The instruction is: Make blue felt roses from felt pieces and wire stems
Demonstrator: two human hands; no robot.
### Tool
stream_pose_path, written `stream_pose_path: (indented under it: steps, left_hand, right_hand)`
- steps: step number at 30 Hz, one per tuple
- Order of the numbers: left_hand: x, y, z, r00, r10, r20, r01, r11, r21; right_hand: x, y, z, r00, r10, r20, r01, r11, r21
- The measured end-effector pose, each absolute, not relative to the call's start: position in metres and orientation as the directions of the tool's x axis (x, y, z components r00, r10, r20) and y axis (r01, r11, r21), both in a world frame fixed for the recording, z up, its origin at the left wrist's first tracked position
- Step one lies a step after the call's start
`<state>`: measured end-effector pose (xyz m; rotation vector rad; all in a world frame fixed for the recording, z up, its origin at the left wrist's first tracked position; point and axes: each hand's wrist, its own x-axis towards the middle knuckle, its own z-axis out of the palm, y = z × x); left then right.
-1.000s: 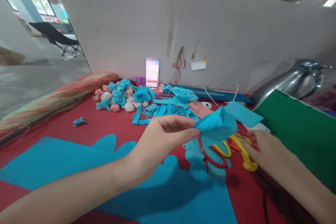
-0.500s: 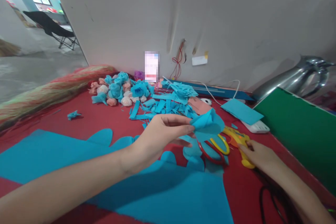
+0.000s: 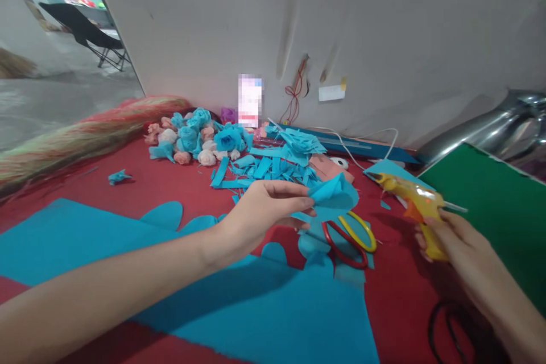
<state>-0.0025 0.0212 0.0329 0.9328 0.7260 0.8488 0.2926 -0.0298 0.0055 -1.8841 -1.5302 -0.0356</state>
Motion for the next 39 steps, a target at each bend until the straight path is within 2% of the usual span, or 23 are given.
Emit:
stream_pose_path:
  steps: [2,4,6,9,14,17,20,26,39]
  left_hand:
    - [-0.002,0.022,0.031,0.474,0.863,-0.176,-0.28,0.337,0.899]
    - [0.0,0.023,0.029,0.476,0.858,-0.191,-0.255,0.343,0.904]
    - [0.001,0.026,0.025,0.489,0.847,-0.21,-0.221,0.353,0.909]
    - [0.002,0.031,0.017,0.523,0.817,-0.243,-0.147,0.368,0.918]
    - [-0.001,0.039,0.006,0.555,0.776,-0.299,0.0,0.36,0.933]
    - [-0.003,0.044,0.002,0.574,0.756,-0.314,0.073,0.334,0.94]
    - [-0.004,0.046,0.0,0.593,0.738,-0.321,0.143,0.296,0.944]
    - [-0.001,0.047,-0.003,0.604,0.725,-0.33,0.211,0.254,0.944]
    - [-0.001,0.044,-0.003,0.603,0.728,-0.327,0.251,0.215,0.944]
  right_hand:
    - [0.277,-0.037,0.023,0.359,0.871,0.335,0.823,-0.127,-0.553]
    - [0.264,-0.044,0.036,0.401,0.869,0.291,0.812,-0.19,-0.552]
    - [0.253,-0.049,0.043,0.445,0.843,0.302,0.817,-0.244,-0.522]
    - [0.243,-0.055,0.041,0.467,0.788,0.401,0.852,-0.28,-0.443]
    - [0.232,-0.058,0.029,0.22,0.784,0.58,0.974,-0.148,-0.169]
    - [0.229,-0.057,0.025,0.038,0.716,0.698,0.997,-0.076,0.024]
    - [0.229,-0.056,0.024,-0.091,0.698,0.71,0.989,-0.02,0.146]
    - [0.228,-0.058,0.02,-0.158,0.746,0.647,0.982,0.049,0.183]
    - [0.228,-0.051,0.009,-0.291,0.69,0.662,0.948,0.118,0.294]
